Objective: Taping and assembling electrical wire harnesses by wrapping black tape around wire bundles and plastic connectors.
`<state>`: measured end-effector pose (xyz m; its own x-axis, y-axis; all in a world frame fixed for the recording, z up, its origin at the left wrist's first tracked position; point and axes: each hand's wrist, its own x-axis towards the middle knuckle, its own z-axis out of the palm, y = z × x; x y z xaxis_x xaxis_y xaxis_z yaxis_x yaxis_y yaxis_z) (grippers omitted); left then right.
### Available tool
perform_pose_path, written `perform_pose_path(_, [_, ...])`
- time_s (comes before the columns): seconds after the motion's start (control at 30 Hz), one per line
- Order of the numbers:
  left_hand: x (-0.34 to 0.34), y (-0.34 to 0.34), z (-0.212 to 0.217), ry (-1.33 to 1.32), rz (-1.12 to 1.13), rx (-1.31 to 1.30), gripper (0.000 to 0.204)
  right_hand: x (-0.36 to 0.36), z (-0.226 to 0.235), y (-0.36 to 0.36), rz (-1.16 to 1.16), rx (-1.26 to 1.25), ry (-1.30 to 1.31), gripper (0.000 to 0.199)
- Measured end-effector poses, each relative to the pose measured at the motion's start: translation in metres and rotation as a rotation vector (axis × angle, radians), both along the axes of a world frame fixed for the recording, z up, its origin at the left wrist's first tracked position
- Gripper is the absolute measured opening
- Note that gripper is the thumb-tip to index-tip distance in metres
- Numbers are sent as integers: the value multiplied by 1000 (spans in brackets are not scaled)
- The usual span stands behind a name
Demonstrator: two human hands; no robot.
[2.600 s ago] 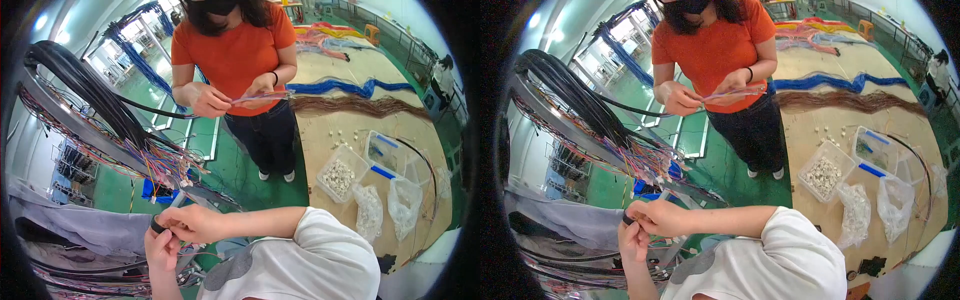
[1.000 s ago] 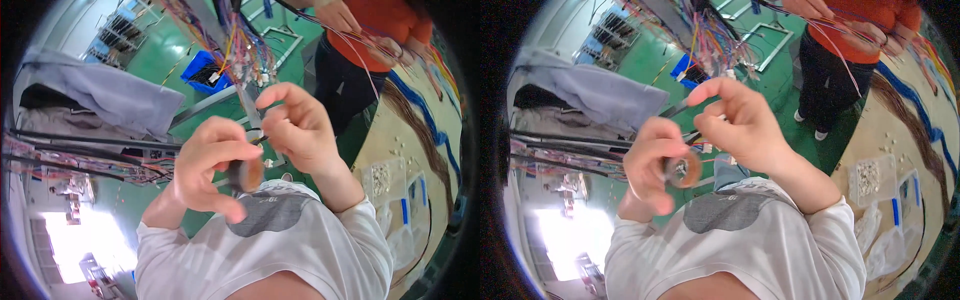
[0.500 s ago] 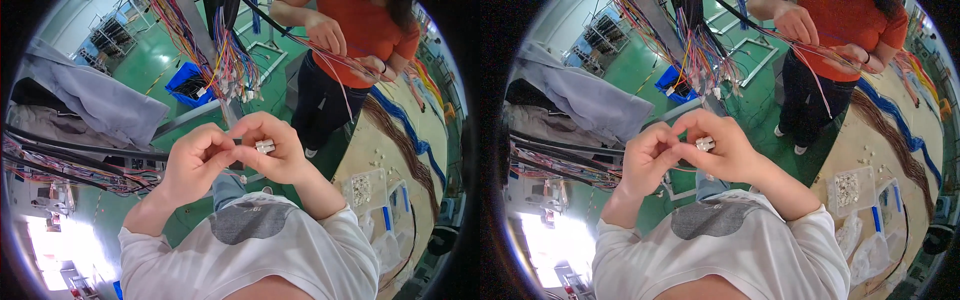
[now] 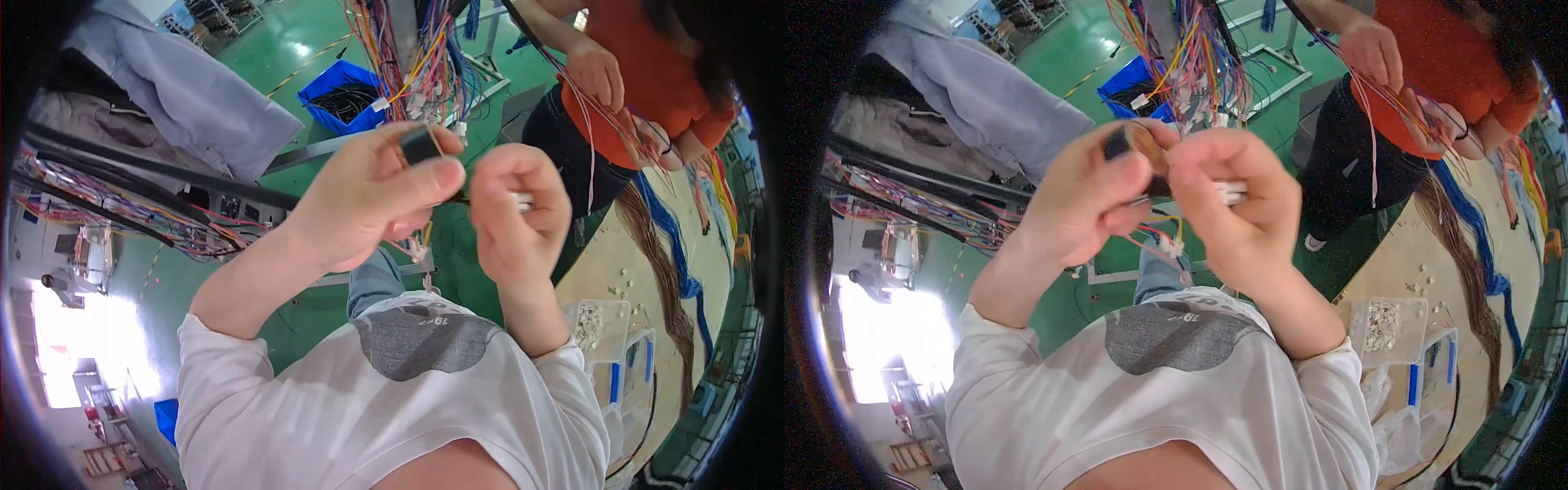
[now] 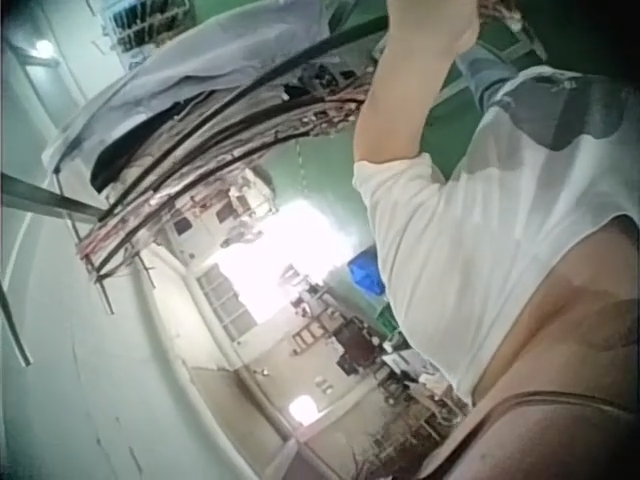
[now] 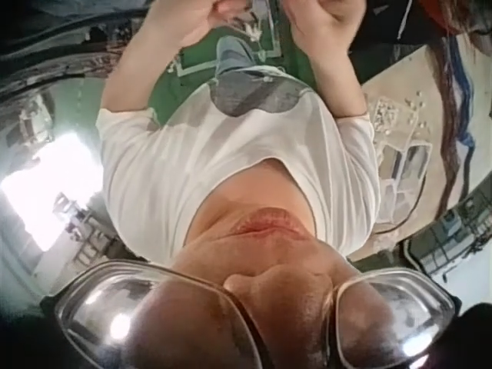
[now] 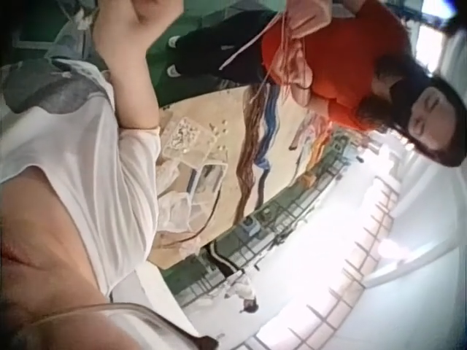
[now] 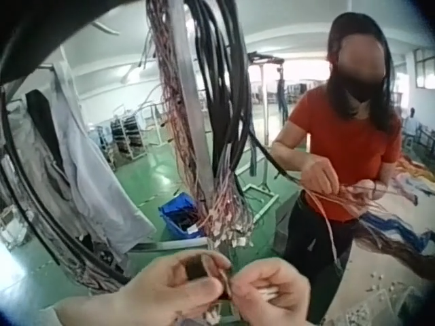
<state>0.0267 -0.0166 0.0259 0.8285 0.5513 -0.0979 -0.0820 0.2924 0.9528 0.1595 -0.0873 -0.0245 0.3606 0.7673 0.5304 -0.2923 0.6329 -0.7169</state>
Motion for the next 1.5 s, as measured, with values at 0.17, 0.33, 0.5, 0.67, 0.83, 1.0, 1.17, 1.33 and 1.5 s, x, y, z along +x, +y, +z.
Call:
perform_pose_path(0.17, [-19, -19, 4, -71, 134, 570, 56, 3, 16, -12, 118, -186, 171, 13])
perform_pose_path(0.33, [-24, 3, -3, -121, -220, 803, 38, 6, 18, -9, 94, -214, 106, 19])
perform_pose_path(0.5, [-11, -3, 2, 305, 15, 601, 12, 4, 19, -8, 31, -335, -100, 21])
perform_pose_path(0.67, [-14, 15, -17, 298, 151, 1004, 29, 8, -1, 3, 128, -259, -111, 36])
perform_pose_path(0.83, [-21, 28, -22, 303, 20, 1034, 15, -3, -10, 6, -119, -121, -330, 22])
perform_pose_path(1.0, [-1, -1, 24, 547, -218, 1624, 20, 6, 1, -3, -326, 37, -254, 20])
perform_pose_path(1.17, [-13, -13, 39, 747, -153, 1723, 19, 11, 11, -12, 75, -61, 117, 20])
perform_pose_path(1.33, [6, 16, 46, 533, -92, 1554, 16, 37, 11, -24, -252, -256, 328, 14])
perform_pose_path(1.5, [-17, 16, 70, 648, -182, 1198, 25, 66, 11, -31, -230, -188, 379, 13])
